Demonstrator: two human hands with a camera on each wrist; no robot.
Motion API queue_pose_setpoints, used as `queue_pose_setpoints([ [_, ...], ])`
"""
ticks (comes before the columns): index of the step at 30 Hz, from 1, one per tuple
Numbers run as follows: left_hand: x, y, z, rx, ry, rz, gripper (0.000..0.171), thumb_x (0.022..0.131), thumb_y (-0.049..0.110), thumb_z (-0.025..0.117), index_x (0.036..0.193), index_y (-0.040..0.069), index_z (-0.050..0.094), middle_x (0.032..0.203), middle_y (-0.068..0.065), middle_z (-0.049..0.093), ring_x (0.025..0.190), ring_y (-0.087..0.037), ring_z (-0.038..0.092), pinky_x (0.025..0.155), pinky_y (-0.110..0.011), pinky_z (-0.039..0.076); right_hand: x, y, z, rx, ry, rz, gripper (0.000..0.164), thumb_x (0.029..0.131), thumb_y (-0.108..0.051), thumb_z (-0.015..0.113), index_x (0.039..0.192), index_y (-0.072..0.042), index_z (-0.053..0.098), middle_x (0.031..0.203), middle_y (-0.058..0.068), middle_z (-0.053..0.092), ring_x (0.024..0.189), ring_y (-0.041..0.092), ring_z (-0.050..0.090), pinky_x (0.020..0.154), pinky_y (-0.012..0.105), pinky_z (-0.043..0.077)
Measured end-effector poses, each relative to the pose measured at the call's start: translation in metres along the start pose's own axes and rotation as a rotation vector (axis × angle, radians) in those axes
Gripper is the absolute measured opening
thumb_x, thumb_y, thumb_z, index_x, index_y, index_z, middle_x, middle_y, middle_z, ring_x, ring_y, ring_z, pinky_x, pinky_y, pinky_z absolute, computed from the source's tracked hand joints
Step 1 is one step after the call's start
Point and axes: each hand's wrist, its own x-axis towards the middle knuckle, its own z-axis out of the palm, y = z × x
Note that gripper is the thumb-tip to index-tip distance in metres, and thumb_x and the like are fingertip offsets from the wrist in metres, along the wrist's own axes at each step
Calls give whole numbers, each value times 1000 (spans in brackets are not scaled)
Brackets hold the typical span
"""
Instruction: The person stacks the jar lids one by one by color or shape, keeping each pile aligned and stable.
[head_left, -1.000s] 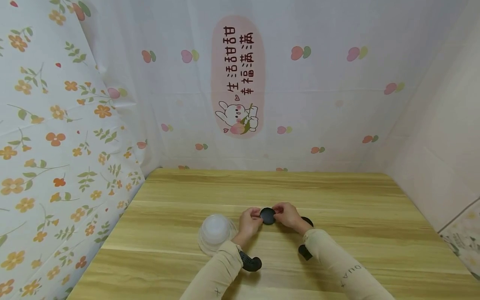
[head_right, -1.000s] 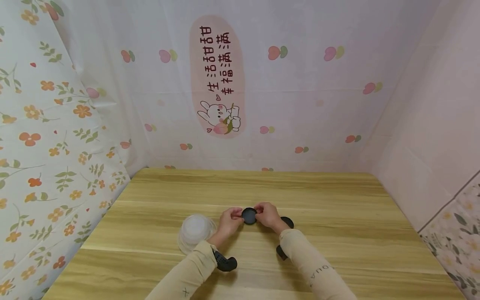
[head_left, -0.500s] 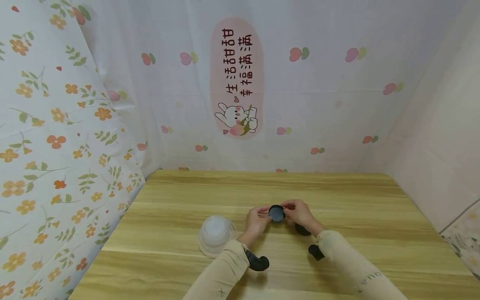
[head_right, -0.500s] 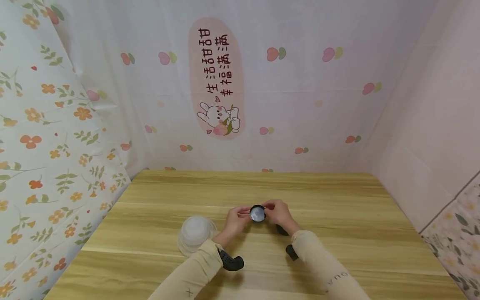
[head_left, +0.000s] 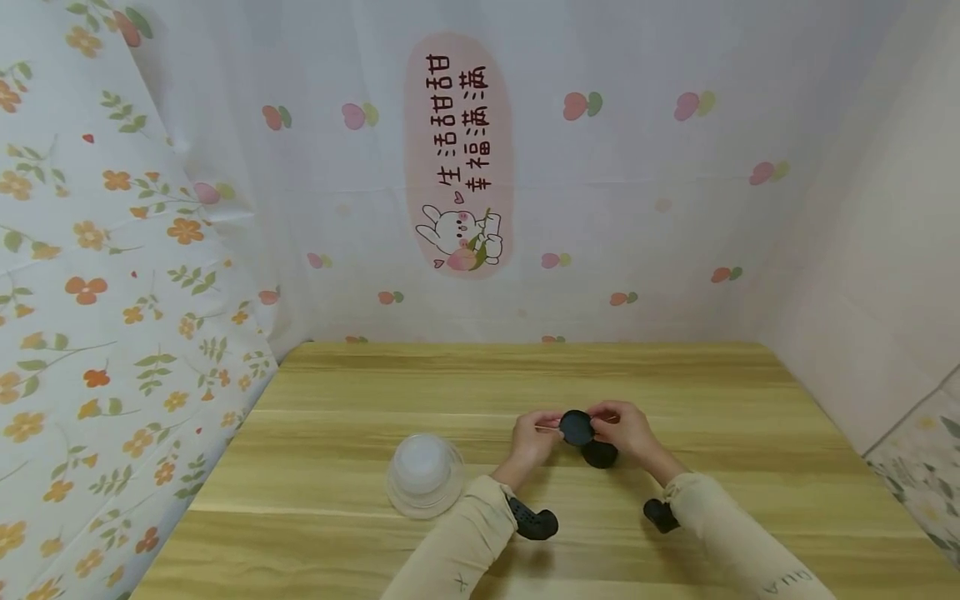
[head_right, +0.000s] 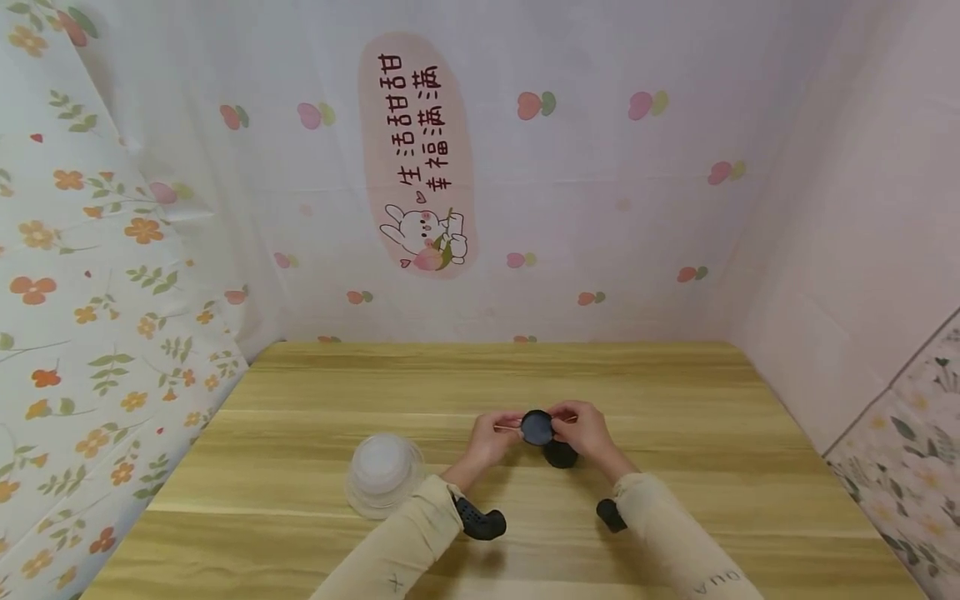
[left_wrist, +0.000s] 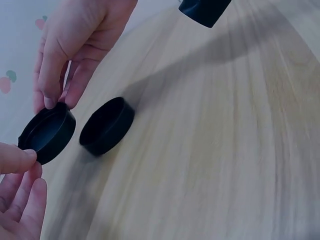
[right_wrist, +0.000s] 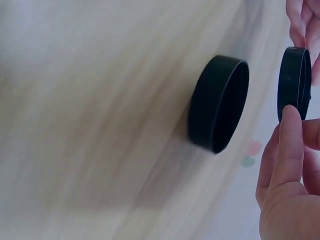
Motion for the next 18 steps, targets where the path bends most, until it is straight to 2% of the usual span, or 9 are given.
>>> queue_pose_setpoints([
  [5,-1,1,10,-25,-14,-23,26,69,-11,63,92,-3,67,78,-11,63,65,-9,57,58,-18,45,-6,3,-11,-12,23,20,17,82,4,56,97,12,59,91,21,60,75,22,60,61,25,51],
  [12,-1,3,19,-13,-22,-9,23,69,-10,64,90,-3,68,78,-11,64,66,-7,55,60,-18,45,-8,10,-21,-28,34,29,17,81,2,59,95,12,61,88,19,62,70,10,57,59,23,50],
  [18,-2,-3,25,-13,-38,-71,24,69,-12,65,91,-3,67,77,-8,64,65,-5,54,57,-17,45,-10,18,-23,17,13,81,18,82,2,58,96,13,60,89,19,63,69,9,58,62,26,51],
])
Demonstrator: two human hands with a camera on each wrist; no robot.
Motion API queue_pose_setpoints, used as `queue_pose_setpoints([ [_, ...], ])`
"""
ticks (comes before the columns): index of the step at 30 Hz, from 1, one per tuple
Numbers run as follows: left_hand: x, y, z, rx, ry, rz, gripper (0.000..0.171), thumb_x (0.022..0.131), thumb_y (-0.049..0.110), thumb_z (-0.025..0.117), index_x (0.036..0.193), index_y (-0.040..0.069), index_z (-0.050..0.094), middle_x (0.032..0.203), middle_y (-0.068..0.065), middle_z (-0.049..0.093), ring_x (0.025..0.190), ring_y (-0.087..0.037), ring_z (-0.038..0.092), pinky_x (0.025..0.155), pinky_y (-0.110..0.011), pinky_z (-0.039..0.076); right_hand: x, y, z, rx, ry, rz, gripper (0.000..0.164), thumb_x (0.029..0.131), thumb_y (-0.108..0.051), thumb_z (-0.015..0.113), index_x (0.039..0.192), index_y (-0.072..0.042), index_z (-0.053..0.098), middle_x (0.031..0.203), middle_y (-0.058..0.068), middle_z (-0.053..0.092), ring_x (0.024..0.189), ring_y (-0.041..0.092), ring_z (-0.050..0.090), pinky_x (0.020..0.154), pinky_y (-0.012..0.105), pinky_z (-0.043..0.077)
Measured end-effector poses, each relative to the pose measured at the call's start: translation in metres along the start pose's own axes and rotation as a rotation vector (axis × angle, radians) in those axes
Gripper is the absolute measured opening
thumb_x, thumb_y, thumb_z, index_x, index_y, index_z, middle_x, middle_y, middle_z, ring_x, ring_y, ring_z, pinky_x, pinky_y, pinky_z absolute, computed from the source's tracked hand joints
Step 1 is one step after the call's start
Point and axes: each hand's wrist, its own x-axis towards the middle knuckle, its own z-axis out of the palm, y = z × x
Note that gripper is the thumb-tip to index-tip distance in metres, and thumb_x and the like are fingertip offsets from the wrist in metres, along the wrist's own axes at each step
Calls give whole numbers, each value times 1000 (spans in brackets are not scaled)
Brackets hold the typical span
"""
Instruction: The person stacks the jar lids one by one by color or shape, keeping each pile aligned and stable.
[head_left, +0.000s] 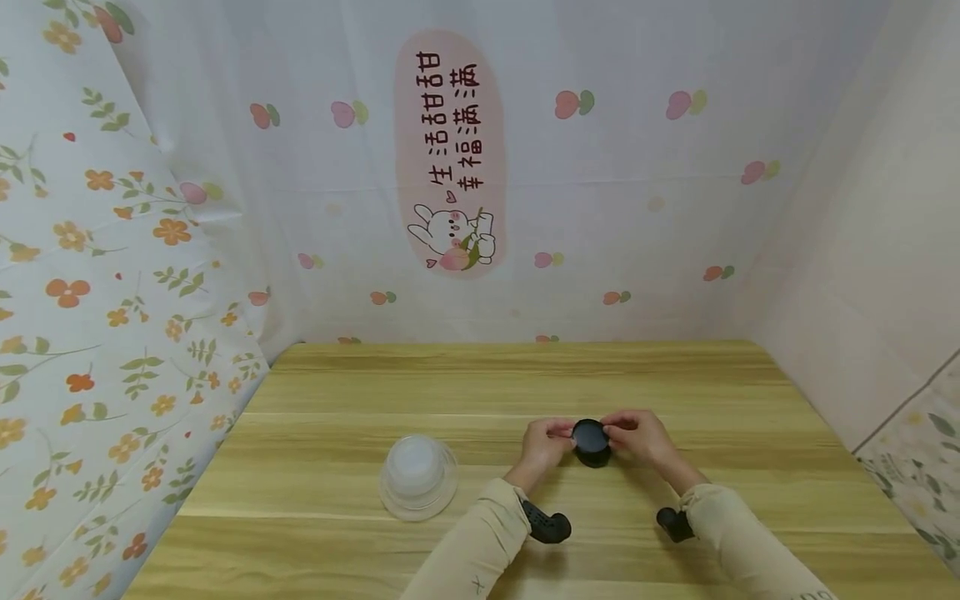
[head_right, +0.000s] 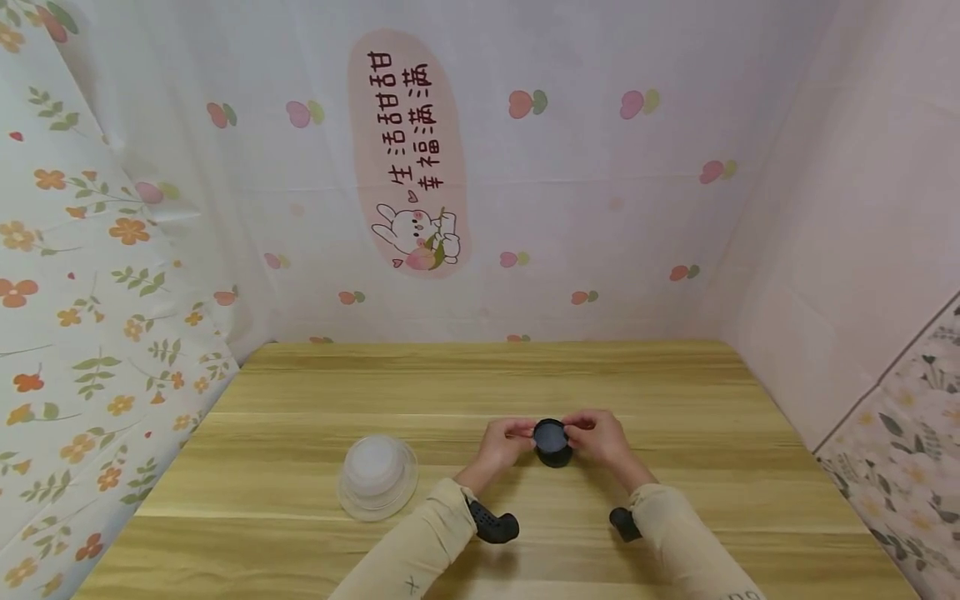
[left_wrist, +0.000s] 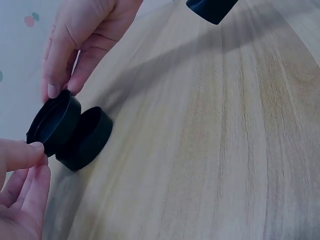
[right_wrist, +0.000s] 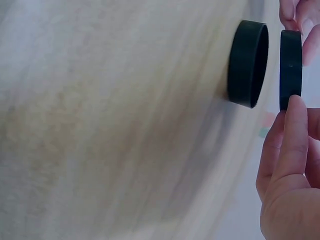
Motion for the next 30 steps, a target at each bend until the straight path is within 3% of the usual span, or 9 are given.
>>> queue_pose_setpoints([
  [12,-4,-3,5,-13,-26,-43,25,68,-13,64,92,-4,67,77,-8,63,67,-8,56,61,-19,46,-6,6,0,12,6,75,19,83,1,57,98,13,60,87,16,62,69,12,59,60,24,50],
  [30,-6,-9,8,-14,-21,-11,24,68,-12,65,91,-5,67,76,-10,64,68,-9,57,61,-20,46,-8,12,3,33,21,81,19,83,2,56,97,13,60,86,15,62,68,11,59,59,22,50],
])
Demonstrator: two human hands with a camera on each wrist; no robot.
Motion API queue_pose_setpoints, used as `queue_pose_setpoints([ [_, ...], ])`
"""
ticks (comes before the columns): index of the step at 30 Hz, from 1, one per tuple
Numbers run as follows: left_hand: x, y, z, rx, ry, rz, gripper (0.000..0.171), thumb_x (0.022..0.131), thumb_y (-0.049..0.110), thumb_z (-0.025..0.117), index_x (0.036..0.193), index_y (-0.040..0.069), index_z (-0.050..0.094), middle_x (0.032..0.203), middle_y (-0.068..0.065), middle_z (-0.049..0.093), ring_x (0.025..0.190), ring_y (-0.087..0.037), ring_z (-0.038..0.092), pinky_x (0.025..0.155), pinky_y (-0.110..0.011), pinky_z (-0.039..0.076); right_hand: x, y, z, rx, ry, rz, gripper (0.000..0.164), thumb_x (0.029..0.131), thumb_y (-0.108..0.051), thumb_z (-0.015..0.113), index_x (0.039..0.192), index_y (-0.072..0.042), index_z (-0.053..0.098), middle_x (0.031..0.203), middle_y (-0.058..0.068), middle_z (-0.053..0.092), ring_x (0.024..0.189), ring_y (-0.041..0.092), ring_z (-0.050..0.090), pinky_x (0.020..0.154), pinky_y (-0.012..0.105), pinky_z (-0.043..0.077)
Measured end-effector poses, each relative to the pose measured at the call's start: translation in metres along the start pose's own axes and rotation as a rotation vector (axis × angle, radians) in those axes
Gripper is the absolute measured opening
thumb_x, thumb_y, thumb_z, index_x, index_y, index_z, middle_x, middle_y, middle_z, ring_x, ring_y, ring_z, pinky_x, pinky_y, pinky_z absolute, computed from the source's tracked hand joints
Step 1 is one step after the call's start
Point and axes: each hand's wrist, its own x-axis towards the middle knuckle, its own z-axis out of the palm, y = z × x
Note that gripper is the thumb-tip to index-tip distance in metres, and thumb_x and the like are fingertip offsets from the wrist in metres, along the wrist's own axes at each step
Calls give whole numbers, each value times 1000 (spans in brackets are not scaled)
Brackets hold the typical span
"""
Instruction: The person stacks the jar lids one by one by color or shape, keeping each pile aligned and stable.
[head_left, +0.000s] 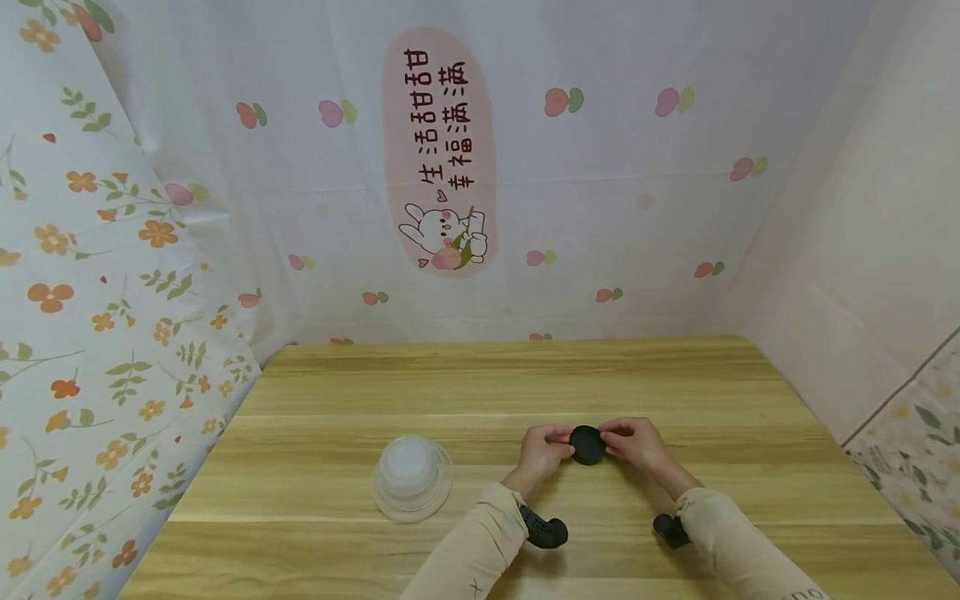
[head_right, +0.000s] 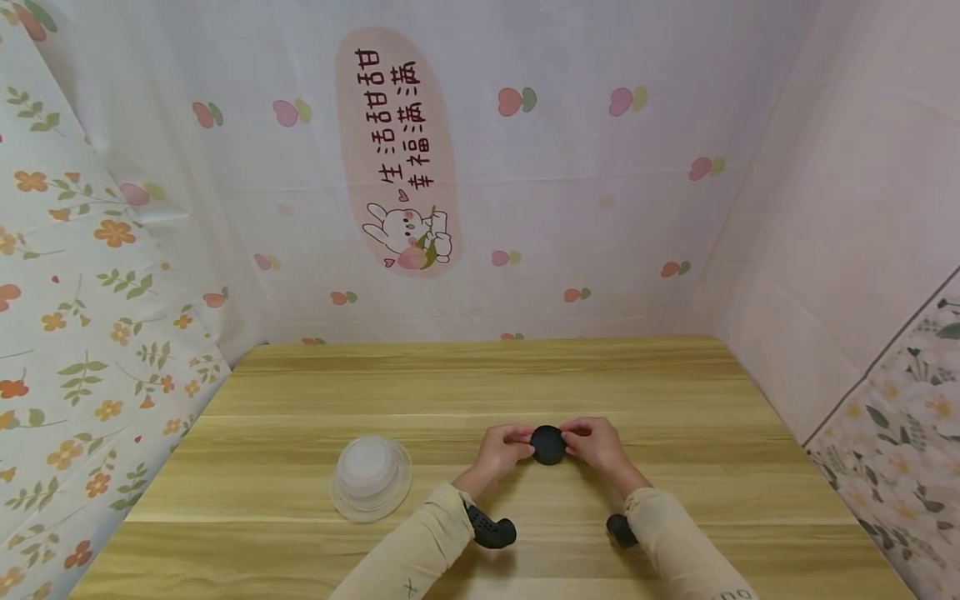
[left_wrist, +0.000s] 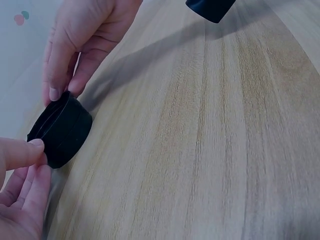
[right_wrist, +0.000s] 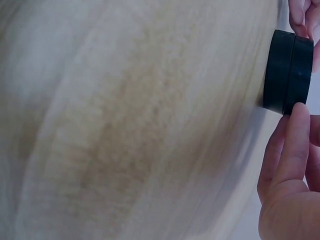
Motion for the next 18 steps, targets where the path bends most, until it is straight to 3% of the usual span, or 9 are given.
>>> queue_pose_setpoints([
  [18,-1,-1,-1,-3,7,-25,24,69,-10,66,92,-2,68,77,-7,64,69,-7,56,59,-18,45,-1,2,1,44,8,-2,19,83,2,57,98,14,60,85,14,62,67,11,59,60,22,50],
])
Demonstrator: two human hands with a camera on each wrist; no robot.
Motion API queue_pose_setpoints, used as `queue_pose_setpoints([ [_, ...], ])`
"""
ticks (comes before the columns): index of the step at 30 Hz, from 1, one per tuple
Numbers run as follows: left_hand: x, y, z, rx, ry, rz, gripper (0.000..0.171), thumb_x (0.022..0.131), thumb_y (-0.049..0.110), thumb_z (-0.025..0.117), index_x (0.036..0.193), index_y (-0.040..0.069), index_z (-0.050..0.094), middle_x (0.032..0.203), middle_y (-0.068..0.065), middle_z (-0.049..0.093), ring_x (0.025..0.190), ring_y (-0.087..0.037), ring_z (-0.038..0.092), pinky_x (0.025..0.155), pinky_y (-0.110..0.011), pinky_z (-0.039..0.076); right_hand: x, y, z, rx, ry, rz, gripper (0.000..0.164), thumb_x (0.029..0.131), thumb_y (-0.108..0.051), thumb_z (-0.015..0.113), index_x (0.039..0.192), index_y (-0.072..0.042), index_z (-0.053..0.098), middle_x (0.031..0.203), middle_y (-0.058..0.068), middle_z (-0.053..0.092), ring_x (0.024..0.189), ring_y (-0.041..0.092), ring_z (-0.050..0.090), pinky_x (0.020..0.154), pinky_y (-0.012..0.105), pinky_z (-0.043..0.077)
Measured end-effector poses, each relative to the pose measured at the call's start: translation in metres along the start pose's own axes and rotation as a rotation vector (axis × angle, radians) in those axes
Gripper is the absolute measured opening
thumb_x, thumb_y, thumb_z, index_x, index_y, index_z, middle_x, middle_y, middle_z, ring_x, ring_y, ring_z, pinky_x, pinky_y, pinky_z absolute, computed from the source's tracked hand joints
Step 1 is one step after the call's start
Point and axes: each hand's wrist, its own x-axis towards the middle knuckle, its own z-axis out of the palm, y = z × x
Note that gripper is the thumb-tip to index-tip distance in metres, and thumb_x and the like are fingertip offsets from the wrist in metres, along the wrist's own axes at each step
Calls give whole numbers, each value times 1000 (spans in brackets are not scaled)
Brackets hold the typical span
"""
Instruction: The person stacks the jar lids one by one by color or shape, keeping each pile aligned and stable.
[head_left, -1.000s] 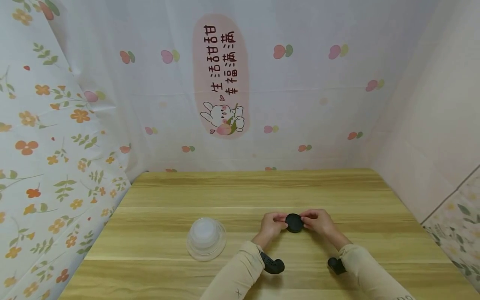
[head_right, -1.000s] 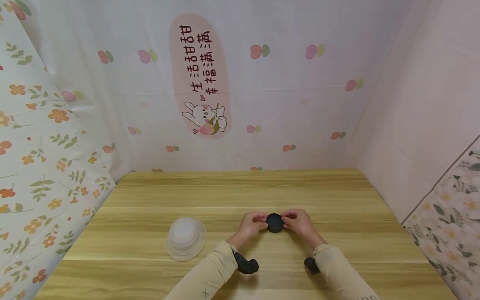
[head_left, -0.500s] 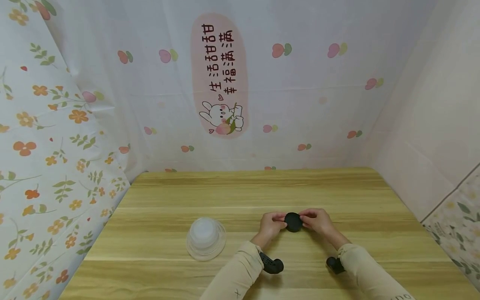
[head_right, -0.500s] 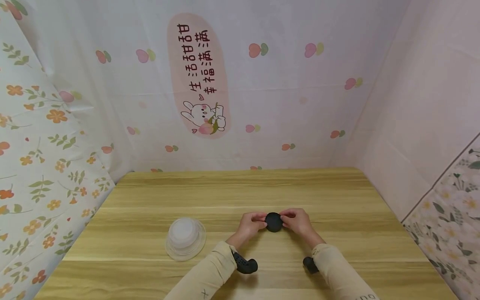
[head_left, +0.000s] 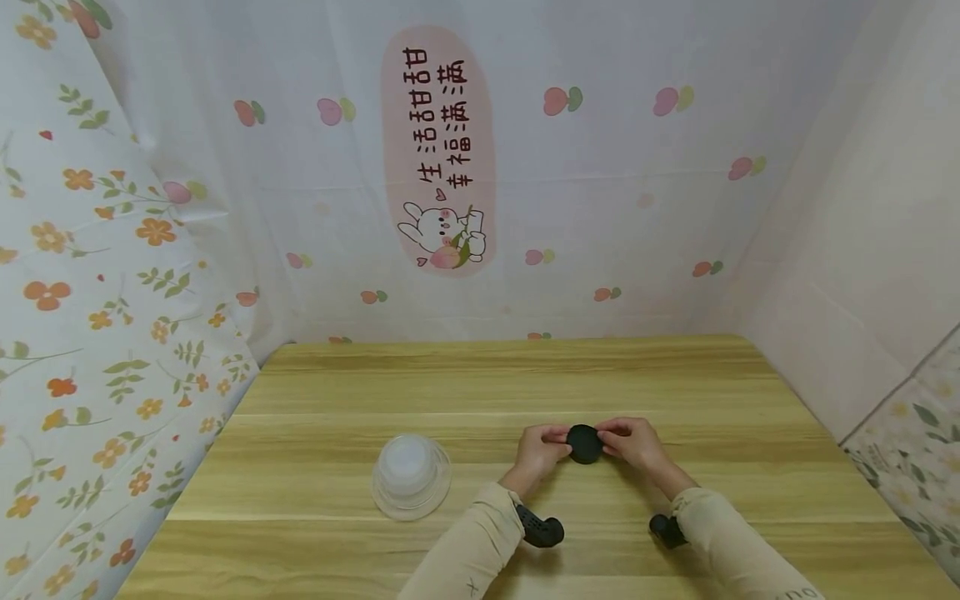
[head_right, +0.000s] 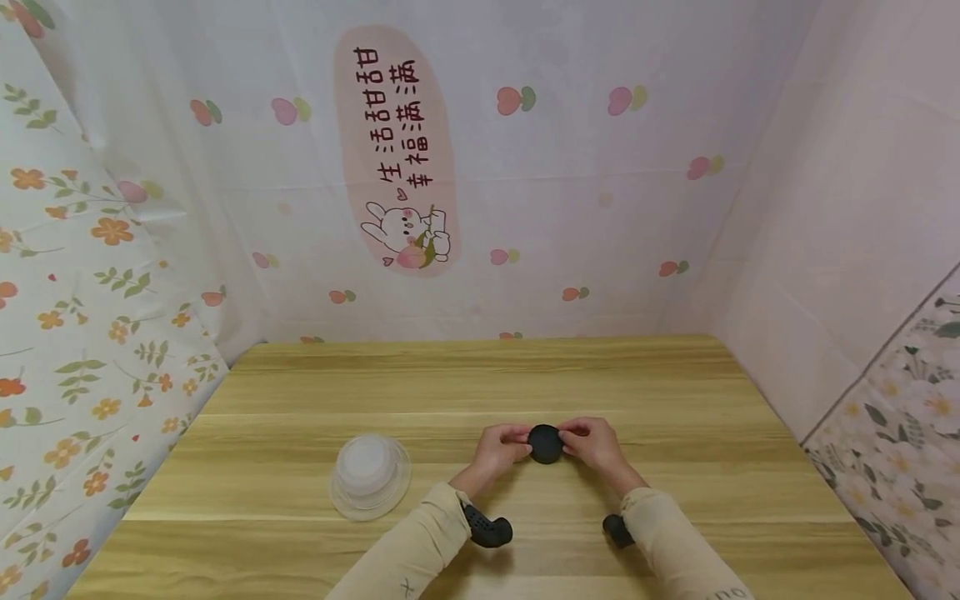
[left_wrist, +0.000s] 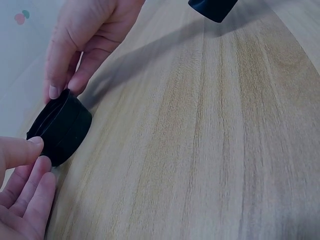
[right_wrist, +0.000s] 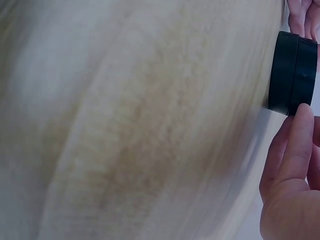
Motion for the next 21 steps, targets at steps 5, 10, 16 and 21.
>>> queue_pose_setpoints([
  [5,1,-2,-1,4,0,10,24,69,-10,67,92,-2,68,77,-8,64,69,-7,57,59,-19,46,0,-1,1,7,1,-2,20,83,3,56,98,15,59,85,14,62,66,10,59,60,21,50],
  [10,1,-2,-1,5,-5,16,23,69,-10,66,91,-3,67,77,-10,64,68,-8,58,60,-19,46,-1,-1,2,5,0,1,19,83,3,56,98,15,59,85,14,62,67,11,59,60,22,50],
  [16,2,-2,-5,47,-34,53,22,70,-9,66,91,-4,68,77,-9,65,69,-8,58,62,-19,46,1,1,2,-25,1,-24,19,84,2,56,98,15,59,86,15,62,69,13,59,60,24,51],
  [21,4,0,-16,44,-63,74,19,71,-10,64,90,-9,66,79,-13,65,68,-10,58,58,-18,46,3,5,-2,-20,4,-37,22,86,-2,54,99,16,57,87,16,62,71,16,61,61,25,51],
])
